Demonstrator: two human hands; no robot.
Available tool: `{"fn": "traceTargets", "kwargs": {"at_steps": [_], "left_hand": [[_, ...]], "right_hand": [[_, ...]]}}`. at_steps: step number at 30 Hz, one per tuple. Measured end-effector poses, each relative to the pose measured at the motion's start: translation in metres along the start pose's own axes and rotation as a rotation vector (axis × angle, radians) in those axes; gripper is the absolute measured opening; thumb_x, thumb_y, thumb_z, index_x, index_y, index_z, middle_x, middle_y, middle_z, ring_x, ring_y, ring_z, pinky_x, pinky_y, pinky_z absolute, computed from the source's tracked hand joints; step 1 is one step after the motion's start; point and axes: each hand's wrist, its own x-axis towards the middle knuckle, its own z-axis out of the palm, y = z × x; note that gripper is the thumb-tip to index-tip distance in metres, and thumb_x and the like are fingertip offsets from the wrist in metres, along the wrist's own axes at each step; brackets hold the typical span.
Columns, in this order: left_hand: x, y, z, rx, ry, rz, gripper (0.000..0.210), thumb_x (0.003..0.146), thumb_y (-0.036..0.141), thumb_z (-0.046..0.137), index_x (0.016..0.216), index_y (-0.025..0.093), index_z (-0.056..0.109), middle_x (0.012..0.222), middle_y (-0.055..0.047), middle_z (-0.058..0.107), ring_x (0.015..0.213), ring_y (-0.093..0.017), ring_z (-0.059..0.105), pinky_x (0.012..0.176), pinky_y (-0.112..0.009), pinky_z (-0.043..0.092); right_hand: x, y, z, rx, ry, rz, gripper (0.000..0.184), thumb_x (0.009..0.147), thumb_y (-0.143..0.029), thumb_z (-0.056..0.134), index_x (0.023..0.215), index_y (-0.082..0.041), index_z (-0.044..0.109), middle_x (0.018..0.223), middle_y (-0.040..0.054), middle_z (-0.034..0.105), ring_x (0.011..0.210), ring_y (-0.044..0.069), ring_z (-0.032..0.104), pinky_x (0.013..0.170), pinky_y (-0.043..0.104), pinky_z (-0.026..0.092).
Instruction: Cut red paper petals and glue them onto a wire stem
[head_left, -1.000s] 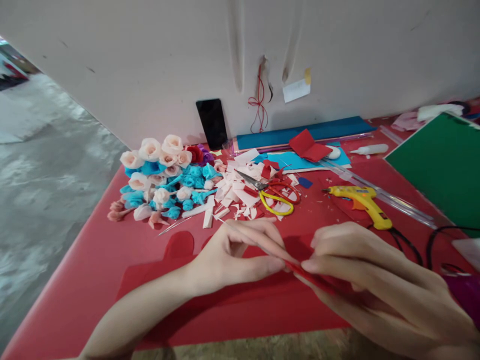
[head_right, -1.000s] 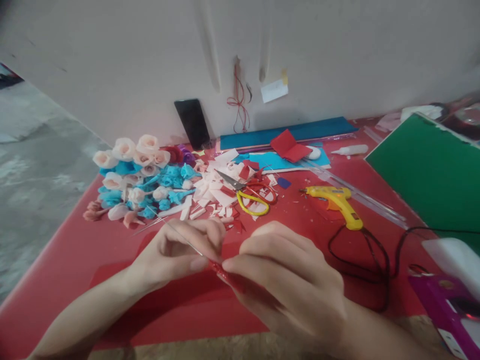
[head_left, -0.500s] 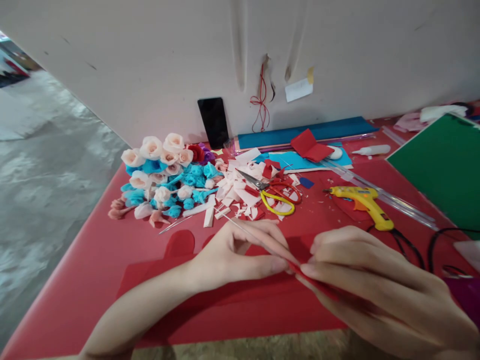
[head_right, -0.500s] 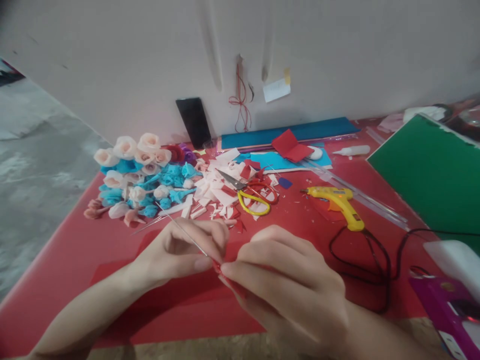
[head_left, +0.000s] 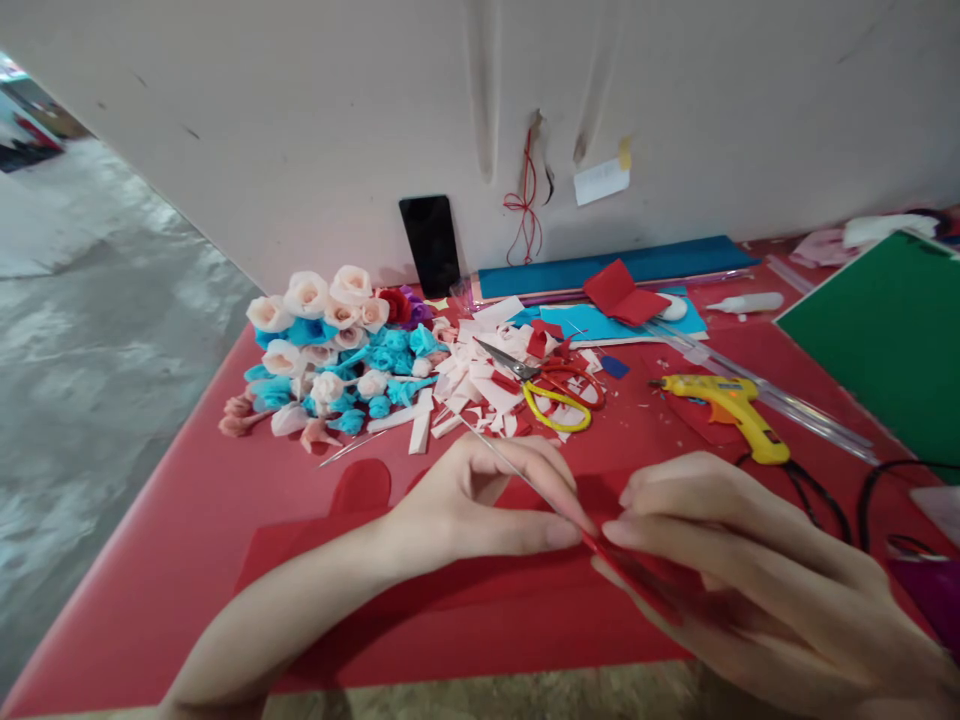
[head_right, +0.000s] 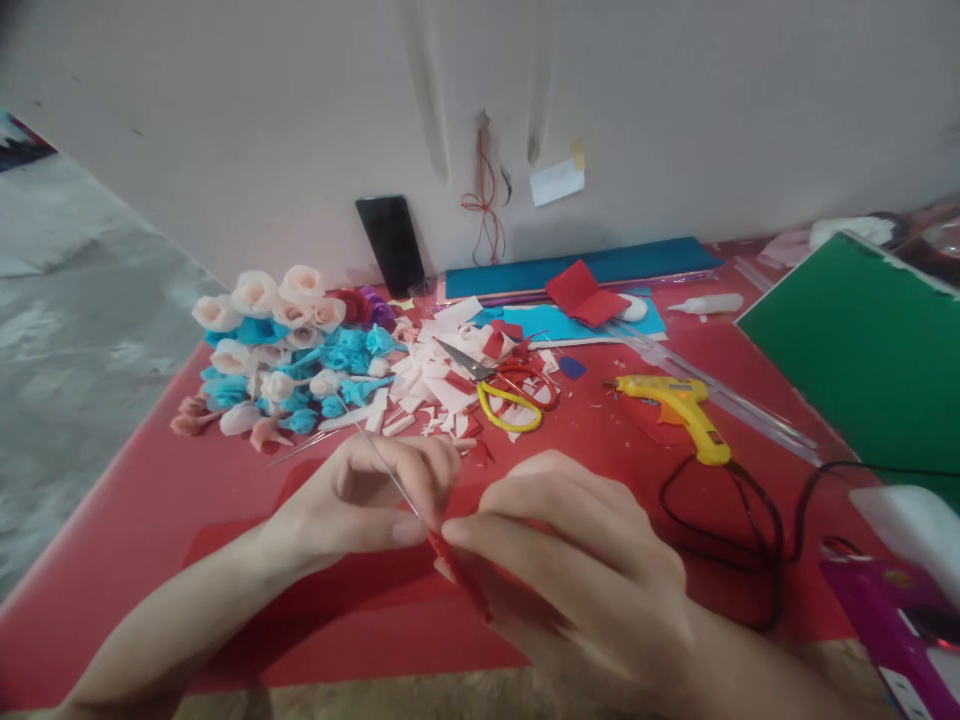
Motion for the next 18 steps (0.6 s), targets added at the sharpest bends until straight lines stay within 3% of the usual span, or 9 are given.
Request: {"fn": "traceTargets", "kwargs": {"at_steps": [18], "left_hand": [[0.0017,-0.001,0.0018,-0.019,0.029,-0.056,0.004,0.072,0.016,0.068,0.074,0.019,0.07,0.07,0.0,0.057,0.073,-0.01,0.05,0.076,-0.026,0.037]], "right_hand": [[-0.0006,0.0014,0.0053,-0.078,0.051,-0.06,0.01,0.076,-0.009,0.063,0.077,-0.018,0.067,0.066,-0.0004,0.066,0.063,0.011,0.062,0.053,0.019,0.055]]}}
